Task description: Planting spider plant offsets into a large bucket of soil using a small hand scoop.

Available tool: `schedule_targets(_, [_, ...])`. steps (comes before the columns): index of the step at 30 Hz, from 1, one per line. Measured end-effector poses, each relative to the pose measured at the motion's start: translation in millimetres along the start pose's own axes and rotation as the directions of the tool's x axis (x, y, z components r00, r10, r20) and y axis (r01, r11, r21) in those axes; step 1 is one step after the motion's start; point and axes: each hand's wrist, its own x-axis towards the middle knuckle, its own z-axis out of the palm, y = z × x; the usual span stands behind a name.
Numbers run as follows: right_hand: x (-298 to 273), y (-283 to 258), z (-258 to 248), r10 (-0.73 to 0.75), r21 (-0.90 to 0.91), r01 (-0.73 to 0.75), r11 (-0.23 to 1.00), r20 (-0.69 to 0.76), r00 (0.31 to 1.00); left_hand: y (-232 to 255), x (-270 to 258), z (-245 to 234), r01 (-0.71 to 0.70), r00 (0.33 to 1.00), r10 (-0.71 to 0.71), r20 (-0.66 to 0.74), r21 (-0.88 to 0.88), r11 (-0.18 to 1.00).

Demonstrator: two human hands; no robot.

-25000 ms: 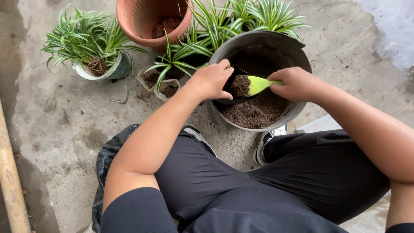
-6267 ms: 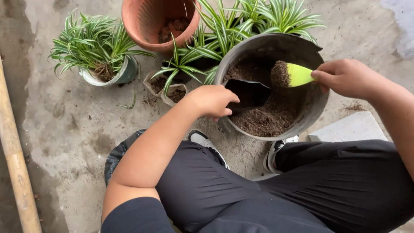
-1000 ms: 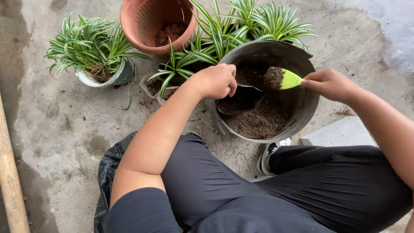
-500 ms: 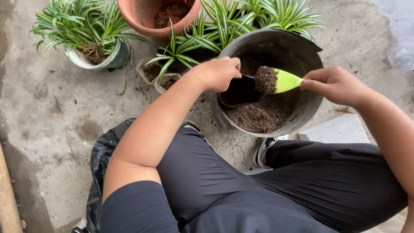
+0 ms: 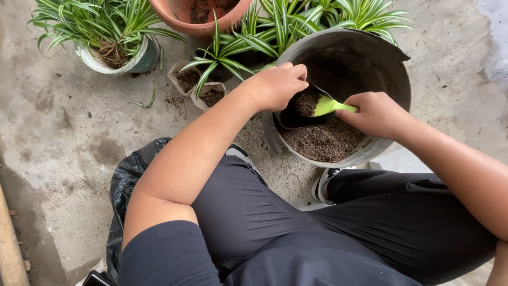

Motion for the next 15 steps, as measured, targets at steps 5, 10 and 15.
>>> schedule_targets(5, [1, -16, 3, 0.001, -0.07, 0.001, 0.998, 0.022, 1.0, 0, -1, 2, -0.001, 1.0, 0.001, -0.028, 0.011, 1.0])
schedule_targets(10, [2, -25, 5, 0.016, -0.095, -0.014, 0.995, 0.018, 1.0, 1, -4, 1, 0.011, 0.999, -0.01, -0.04, 0.016, 1.0])
schedule_targets(15, [8, -22, 7, 0.036, -0.095, -0.033, 0.995, 0.03, 0.999, -4, -5, 6, 0.021, 0.999, -0.02, -0.043, 0.024, 0.999])
